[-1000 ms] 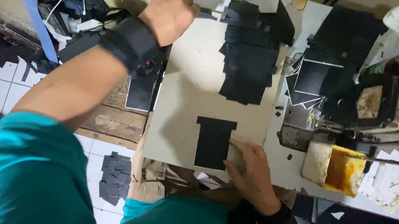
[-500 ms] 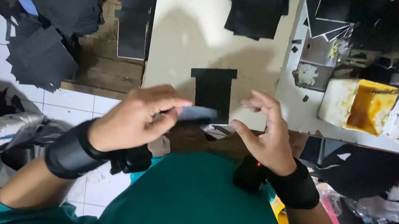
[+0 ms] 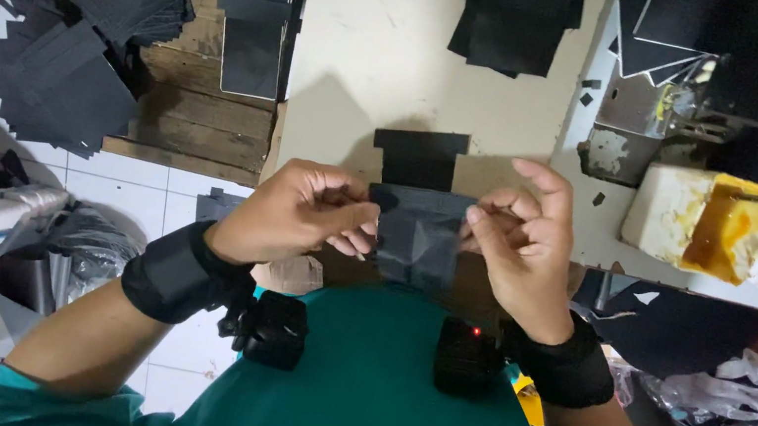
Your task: The person organizes and folds small pieces of black leather material and trims a card at a workshop table.
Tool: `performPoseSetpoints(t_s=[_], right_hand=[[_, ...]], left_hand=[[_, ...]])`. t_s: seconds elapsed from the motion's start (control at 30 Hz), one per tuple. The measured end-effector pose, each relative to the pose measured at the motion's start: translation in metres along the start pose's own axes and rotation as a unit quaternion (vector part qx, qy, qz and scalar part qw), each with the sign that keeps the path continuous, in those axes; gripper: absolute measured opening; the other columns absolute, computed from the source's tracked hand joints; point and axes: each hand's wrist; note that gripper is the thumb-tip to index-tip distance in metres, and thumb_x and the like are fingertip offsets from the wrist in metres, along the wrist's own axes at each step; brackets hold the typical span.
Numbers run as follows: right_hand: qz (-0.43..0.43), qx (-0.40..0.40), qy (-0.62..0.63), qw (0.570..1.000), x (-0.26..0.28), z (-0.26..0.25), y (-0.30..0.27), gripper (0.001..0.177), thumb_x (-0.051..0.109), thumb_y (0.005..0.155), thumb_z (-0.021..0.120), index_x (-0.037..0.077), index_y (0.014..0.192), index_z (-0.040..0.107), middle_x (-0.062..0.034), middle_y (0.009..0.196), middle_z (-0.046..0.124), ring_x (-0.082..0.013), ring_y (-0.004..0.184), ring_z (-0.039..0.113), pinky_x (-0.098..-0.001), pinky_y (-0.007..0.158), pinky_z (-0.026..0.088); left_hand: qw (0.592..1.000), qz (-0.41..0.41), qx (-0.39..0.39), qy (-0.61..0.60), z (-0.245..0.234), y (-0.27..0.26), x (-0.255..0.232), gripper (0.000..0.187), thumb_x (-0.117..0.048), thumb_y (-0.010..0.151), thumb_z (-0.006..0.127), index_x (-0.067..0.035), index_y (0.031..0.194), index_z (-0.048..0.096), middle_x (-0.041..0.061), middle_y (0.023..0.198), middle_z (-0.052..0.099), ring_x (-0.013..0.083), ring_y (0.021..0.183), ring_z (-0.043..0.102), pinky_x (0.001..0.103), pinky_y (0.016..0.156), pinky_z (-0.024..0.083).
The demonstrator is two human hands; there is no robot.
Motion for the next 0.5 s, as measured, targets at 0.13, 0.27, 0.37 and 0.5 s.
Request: performPoseSetpoints(t_s=[0.13, 0.27, 0.37, 0.5], right_hand=[[0.051, -0.007, 0.003, 0.999, -0.008, 0.003, 0.014, 0.058, -0.007, 0.1, 0.063, 0.008, 0.147, 0.032, -0.011, 0.101, 0.065, -0.0151, 0.083, 0.07, -0.0303, 0.068, 0.064], [0.061, -0.007, -0.02, 0.998, -0.015, 0.002, 0.028, 0.058, -0.007, 0.1, 0.063, 0.007, 0.147, 0.031, -0.0113, 0.101, 0.066, -0.0151, 0.081, 0.07, -0.0307, 0.067, 0.065], [0.068, -0.012, -0.035, 0.997, -0.017, 0.001, 0.037, 0.058, -0.008, 0.1, 0.063, 0.007, 0.147, 0.032, -0.0112, 0.101, 0.066, -0.0152, 0.08, 0.07, -0.0309, 0.066, 0.064], [0.078, -0.025, -0.026, 0.996, -0.02, 0.002, 0.044, 0.058, -0.008, 0.1, 0.064, 0.006, 0.147, 0.033, -0.0105, 0.1, 0.064, -0.015, 0.075, 0.069, -0.0304, 0.063, 0.063]], left_hand=[[0.995, -0.077, -0.044, -0.048, -0.004, 0.009, 0.002, 0.016, -0.013, 0.1, 0.064, 0.001, 0.102, 0.07, 0.012, 0.087, 0.077, 0.0149, 0.073, 0.078, 0.026, 0.064, 0.068], [0.989, -0.121, -0.073, -0.045, -0.008, 0.021, 0.008, 0.019, -0.014, 0.101, 0.062, 0.003, 0.099, 0.07, 0.01, 0.082, 0.076, 0.012, 0.068, 0.075, 0.025, 0.06, 0.065], [0.987, -0.132, -0.083, -0.035, -0.012, 0.028, 0.008, 0.02, -0.014, 0.101, 0.062, 0.004, 0.098, 0.07, 0.009, 0.078, 0.076, 0.0101, 0.063, 0.072, 0.024, 0.056, 0.063], [0.986, -0.124, -0.107, -0.012, -0.013, 0.032, 0.01, 0.02, -0.013, 0.1, 0.064, 0.005, 0.095, 0.071, 0.009, 0.075, 0.075, 0.0079, 0.059, 0.069, 0.022, 0.05, 0.058]])
Point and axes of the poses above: each hand's wrist, its own y-axis towards the middle knuckle, its own z-axis out of the palm, x = y × z
